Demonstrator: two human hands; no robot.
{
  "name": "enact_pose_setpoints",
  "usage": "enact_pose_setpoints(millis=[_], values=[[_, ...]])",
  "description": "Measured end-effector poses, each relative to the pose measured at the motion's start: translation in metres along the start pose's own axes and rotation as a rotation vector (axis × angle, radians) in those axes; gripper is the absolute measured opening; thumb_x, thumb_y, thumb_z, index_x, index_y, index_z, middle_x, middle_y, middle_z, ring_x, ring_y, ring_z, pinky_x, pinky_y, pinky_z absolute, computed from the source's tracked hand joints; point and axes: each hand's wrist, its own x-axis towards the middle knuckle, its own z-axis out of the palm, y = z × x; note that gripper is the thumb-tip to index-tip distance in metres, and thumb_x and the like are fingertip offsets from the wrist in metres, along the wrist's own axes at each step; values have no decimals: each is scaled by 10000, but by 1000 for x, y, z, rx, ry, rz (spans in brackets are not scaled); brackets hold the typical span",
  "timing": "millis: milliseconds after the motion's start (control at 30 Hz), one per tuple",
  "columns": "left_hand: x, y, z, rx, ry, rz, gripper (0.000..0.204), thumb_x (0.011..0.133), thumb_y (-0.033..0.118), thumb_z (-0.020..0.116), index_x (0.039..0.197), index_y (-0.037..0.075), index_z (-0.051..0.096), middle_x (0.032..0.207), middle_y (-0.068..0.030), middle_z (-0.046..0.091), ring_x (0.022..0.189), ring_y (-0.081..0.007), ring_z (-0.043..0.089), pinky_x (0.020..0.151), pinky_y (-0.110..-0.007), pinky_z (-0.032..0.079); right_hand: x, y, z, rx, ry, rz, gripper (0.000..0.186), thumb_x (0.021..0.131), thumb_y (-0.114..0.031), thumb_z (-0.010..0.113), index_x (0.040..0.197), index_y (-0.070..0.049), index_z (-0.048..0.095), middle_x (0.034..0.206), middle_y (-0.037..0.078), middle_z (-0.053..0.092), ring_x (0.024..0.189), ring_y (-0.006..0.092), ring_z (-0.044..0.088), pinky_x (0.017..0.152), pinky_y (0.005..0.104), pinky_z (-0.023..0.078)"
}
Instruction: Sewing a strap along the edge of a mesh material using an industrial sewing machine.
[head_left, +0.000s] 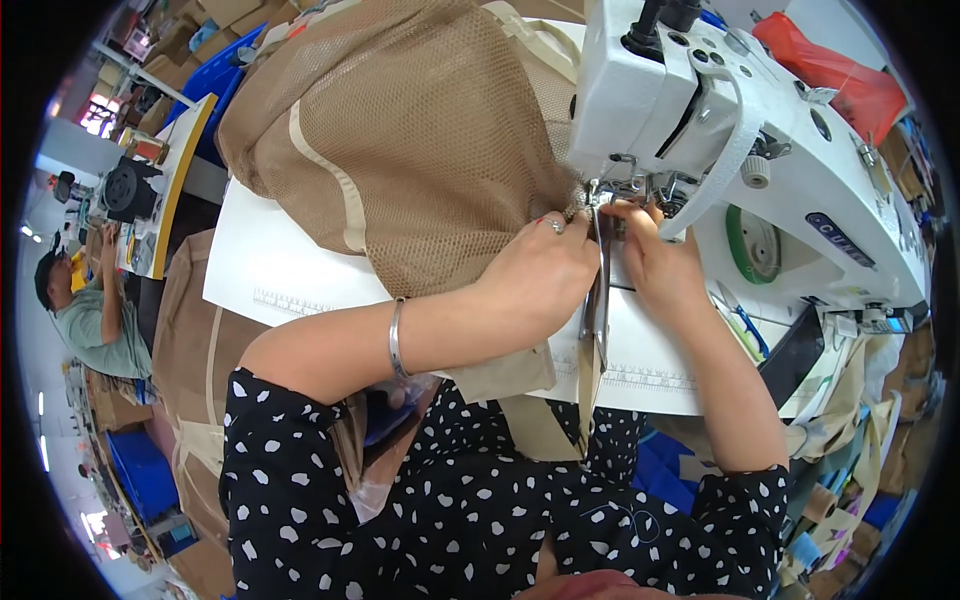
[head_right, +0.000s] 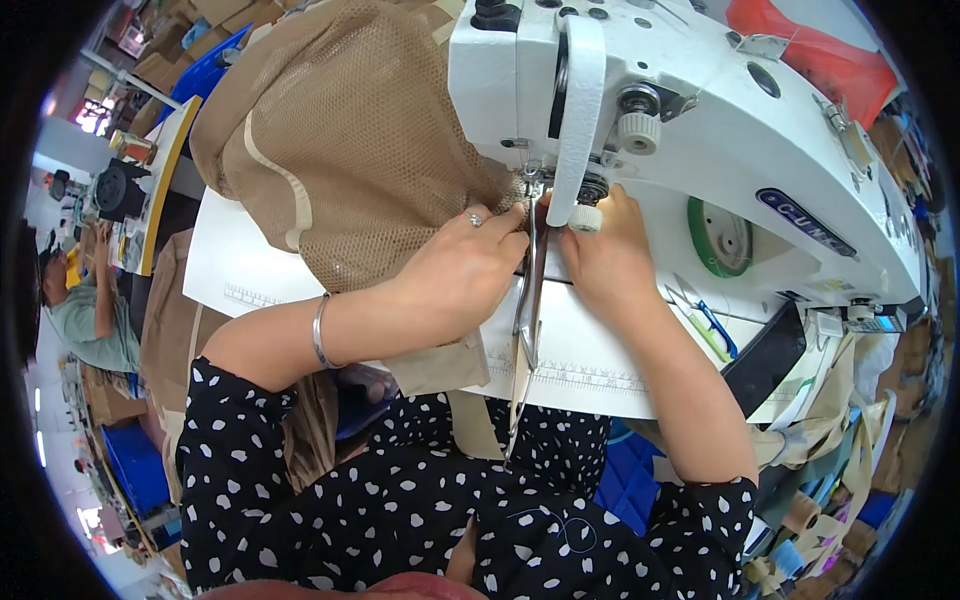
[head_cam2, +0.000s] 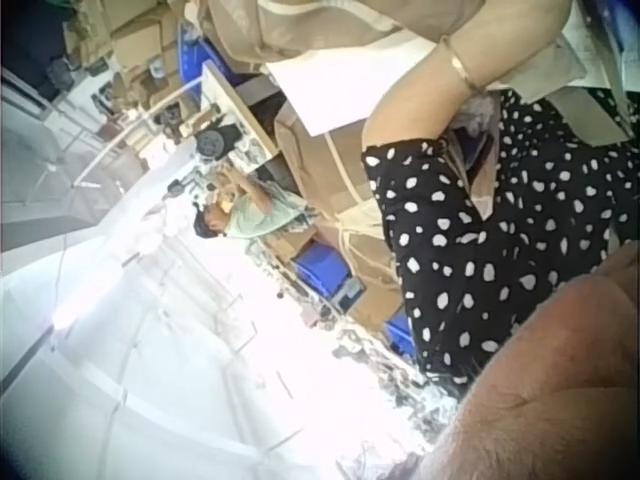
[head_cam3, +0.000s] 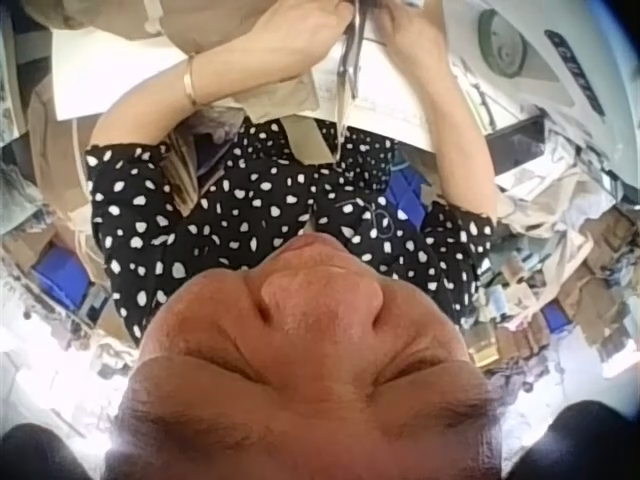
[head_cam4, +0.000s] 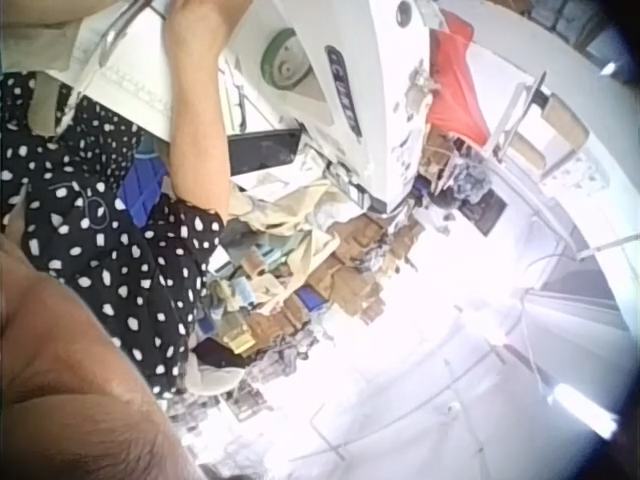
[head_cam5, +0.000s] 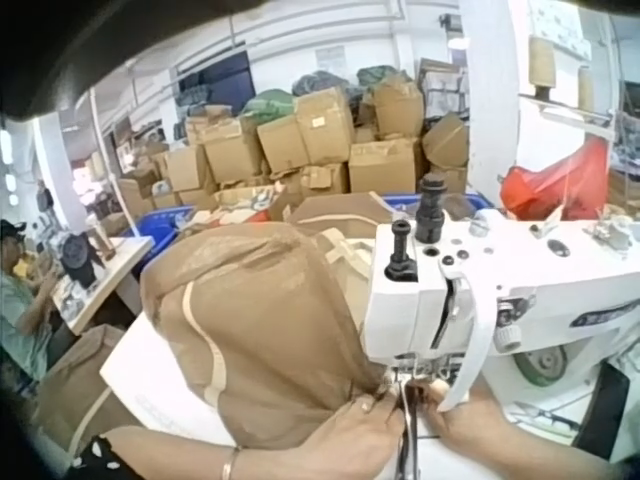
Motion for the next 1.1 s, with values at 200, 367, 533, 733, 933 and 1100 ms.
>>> enact_pose_setpoints(millis=[200,367,533,733,933,1100], values=[[3,-1,5,-2,50,-30,192,791,47,594,955,-46,631,1100,-228,643,955,-344,606,905,-412,480,0,3,1,-70,-58,0,299,847,40,530,1115,-59,621,1149,130,675,1056,338,646,923,414,505],[11,-7,7,-5,36,1,184,791,41,597,951,-41,632,1038,-192,646,948,-342,609,903,-429,474,2,7,7,-13,62,-83,186,774,-38,627,958,-55,650,940,140,609,940,367,537,816,475,451],[17,-9,7,-71,111,-15,204,798,35,601,988,-39,613,1007,-195,637,937,-365,602,898,-439,472,1,8,8,16,47,-60,240,764,-36,629,1002,-54,654,961,144,601,948,364,536,816,470,452],[2,9,-6,-50,125,-119,266,803,68,639,1054,-16,610,1010,-169,629,954,-354,599,907,-435,470,2,0,1,-3,54,-89,249,793,-55,625,1039,-53,661,1020,166,596,975,387,538,846,480,457],[-82,15,-33,-55,495,5,395,740,76,722,1127,39,651,1016,-100,614,954,-286,580,893,-404,458,-12,3,-12,-21,-50,-3,237,919,-67,572,1135,-85,666,1182,98,672,1038,382,612,952,432,471],[-172,1,-2,-108,539,-334,428,748,89,740,1159,27,635,1100,-115,615,1025,-305,571,924,-416,425,-4,-53,-38,97,-92,-558,380,796,-107,721,1172,-111,664,1250,98,638,1072,301,618,885,415,501]])
